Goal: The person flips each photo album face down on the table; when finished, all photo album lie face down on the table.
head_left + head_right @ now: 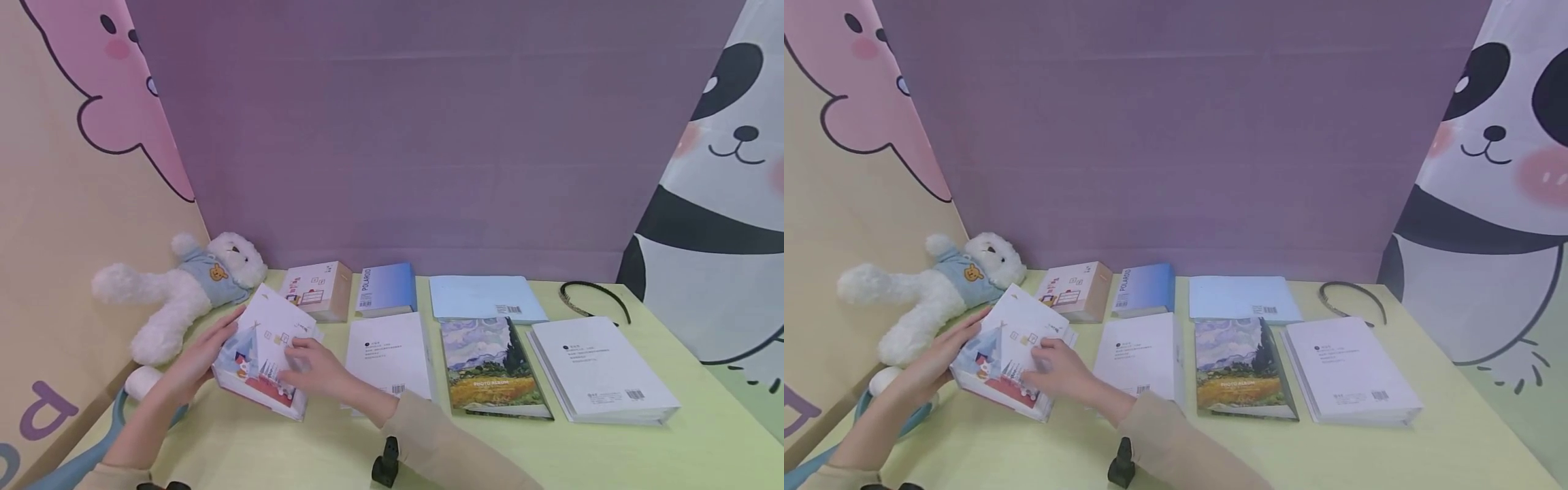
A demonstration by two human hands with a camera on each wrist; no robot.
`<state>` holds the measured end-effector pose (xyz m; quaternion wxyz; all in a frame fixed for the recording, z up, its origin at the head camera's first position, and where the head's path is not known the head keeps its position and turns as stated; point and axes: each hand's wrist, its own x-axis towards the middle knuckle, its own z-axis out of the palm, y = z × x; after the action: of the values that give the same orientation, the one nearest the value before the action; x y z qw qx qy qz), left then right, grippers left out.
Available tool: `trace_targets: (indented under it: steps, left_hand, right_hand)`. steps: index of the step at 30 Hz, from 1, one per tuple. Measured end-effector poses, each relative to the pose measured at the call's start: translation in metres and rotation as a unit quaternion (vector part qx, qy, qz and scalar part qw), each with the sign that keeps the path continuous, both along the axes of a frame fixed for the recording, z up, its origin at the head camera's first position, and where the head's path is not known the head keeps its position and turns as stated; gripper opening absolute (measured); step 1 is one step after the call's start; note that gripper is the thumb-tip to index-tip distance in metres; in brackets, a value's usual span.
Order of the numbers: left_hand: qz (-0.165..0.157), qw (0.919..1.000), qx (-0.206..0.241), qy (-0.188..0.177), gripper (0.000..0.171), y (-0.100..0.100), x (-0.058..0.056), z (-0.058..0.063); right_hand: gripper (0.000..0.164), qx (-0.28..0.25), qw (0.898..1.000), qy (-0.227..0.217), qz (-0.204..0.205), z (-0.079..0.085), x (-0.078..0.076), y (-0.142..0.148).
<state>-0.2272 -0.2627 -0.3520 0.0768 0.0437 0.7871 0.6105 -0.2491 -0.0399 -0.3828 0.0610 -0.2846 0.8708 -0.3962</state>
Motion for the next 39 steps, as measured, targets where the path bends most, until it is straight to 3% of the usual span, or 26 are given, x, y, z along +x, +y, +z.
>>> trace_targets:
  steps: [5, 11, 16, 20, 27, 39]
  left_hand:
    - [-0.015, 0.9989, -0.009, 0.044, 0.061, 0.000, 0.004, 0.007]
    - [-0.014, 0.9976, -0.029, 0.061, 0.060, 0.003, 0.006, 0.014]
    - [-0.015, 0.9948, -0.051, 0.087, 0.058, 0.010, 0.006, 0.016]
    - [-0.014, 0.9930, -0.056, 0.103, 0.057, 0.016, 0.005, 0.015]
    - [-0.010, 0.9932, -0.067, 0.094, 0.056, 0.022, 0.005, 0.012]
    - [-0.037, 0.9939, -0.040, 0.096, 0.066, 0.030, 0.005, 0.010]
  right_hand:
    - [0.052, -0.041, 0.999, -0.006, 0.024, 0.003, 0.003, -0.002]
    - [0.054, -0.131, 0.988, -0.026, 0.073, 0.006, 0.000, -0.004]
    - [0.053, -0.160, 0.982, -0.025, 0.092, 0.006, -0.003, -0.005]
    - [0.052, -0.169, 0.981, -0.057, 0.079, 0.007, -0.002, -0.004]
    - [0.048, -0.188, 0.976, -0.108, 0.018, 0.012, 0.003, 0.003]
    - [0.059, -0.240, 0.951, -0.192, -0.023, 0.015, 0.004, 0.009]
